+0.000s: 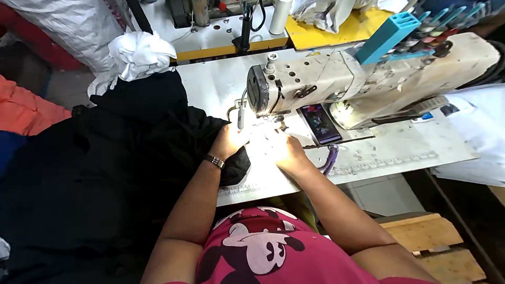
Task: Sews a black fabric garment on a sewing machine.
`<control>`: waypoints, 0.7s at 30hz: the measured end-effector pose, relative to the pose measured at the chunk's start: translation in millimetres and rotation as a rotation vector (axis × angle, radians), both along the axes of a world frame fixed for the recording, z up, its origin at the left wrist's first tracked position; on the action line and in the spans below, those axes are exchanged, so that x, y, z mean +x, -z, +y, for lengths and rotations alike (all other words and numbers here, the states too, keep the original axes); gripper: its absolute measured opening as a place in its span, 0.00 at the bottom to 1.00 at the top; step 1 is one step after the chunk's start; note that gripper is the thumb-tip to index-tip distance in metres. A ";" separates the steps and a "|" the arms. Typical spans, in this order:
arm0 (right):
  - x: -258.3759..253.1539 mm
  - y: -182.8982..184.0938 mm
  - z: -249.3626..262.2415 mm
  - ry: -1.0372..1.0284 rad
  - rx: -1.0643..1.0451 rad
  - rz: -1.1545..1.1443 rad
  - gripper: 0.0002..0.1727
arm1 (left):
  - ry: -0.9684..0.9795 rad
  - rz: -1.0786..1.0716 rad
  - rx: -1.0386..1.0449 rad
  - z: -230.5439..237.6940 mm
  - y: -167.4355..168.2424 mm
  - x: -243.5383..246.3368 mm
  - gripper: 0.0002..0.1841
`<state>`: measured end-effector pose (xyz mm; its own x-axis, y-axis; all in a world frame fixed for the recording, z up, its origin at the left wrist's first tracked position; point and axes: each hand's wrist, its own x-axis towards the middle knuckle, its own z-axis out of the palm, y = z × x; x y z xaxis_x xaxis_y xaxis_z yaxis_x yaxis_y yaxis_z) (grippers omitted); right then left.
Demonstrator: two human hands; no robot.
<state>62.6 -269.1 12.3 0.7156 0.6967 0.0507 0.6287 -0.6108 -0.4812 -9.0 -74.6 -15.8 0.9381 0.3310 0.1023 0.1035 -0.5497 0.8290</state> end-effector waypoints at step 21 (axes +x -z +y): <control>47.7 -8.6 18.7 0.029 0.019 -0.120 0.14 | -0.143 -0.172 0.153 -11.3 0.1 1.5 0.06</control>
